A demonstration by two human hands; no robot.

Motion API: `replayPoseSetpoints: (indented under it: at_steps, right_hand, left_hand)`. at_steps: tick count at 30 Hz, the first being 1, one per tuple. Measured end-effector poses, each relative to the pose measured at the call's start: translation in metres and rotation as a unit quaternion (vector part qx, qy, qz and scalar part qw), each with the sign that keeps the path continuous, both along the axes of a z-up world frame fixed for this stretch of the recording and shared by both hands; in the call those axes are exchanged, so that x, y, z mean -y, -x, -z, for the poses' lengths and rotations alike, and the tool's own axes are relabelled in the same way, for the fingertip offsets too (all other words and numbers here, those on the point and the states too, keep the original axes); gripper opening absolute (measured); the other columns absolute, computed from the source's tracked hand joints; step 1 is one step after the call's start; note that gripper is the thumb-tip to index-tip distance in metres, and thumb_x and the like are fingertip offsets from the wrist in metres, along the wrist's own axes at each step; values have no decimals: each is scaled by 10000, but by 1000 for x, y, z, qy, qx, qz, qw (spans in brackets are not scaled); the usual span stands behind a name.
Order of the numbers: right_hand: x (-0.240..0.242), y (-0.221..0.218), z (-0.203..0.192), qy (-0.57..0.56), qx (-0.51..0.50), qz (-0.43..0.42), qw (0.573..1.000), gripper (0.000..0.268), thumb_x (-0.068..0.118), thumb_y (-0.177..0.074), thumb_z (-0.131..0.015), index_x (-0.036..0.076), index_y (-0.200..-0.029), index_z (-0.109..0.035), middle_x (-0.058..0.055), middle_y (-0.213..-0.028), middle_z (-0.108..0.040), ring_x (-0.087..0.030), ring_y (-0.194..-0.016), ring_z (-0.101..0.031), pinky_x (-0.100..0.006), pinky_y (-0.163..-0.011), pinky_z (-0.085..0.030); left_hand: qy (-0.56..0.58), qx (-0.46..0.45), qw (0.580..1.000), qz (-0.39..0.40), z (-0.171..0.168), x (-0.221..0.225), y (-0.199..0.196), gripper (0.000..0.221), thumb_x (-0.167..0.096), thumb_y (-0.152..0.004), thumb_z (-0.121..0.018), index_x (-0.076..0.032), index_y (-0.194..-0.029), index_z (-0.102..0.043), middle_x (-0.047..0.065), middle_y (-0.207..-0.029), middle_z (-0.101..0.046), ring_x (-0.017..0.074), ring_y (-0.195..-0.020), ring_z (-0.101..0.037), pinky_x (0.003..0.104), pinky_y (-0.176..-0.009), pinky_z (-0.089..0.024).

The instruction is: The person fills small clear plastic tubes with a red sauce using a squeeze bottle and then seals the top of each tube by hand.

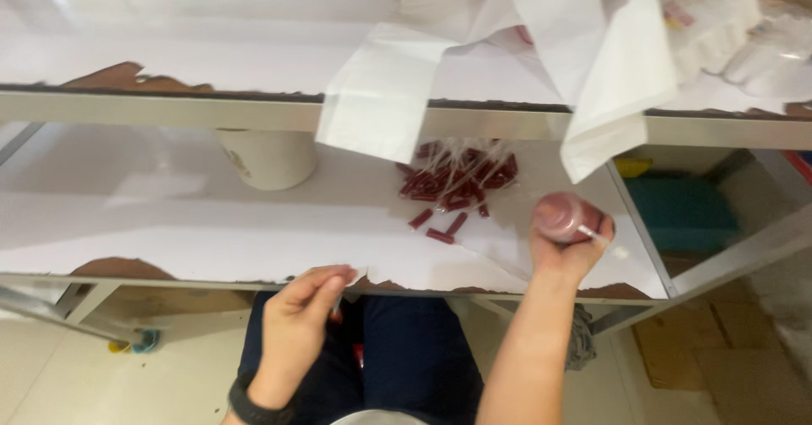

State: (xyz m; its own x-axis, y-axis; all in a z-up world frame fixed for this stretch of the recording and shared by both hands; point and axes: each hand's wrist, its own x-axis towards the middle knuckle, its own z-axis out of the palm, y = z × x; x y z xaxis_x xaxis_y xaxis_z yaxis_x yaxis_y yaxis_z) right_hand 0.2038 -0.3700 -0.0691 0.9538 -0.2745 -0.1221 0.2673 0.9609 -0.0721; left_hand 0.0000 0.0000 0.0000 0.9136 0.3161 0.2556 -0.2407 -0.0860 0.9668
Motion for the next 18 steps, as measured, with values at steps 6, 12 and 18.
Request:
replayPoseSetpoints:
  at_steps: [6,12,18]
  right_hand:
    - [-106,111,-87,290,-90,-47,951,621,489,-850,-667,113,-1320,-512,-101,-1166,-647,-298,-1086,-680,-493,-956,-607]
    - [-160,143,-113,345,21,-16,938,617,432,-852,-716,32,-1273,-505,-158,-1047,-666,-321,-951,-711,-464,-849,-619]
    - [-180,155,-118,413,152,33,897,611,344,-937,-782,5,-1342,-477,-160,-1105,-632,-300,-968,-678,-431,-839,-590]
  left_hand:
    - [-37,-11,999,7,-1,20,3,159,-90,-822,-824,-44,-974,-820,44,-894,-809,95,-768,-720,211,-706,-570]
    - [-104,32,994,12,5,19,11,161,-84,-796,-828,-24,-940,-787,35,-876,-789,100,-728,-715,224,-629,-565]
    - [-158,46,986,2,16,17,17,183,-106,-778,-853,-41,-934,-783,37,-870,-783,97,-704,-708,220,-600,-549]
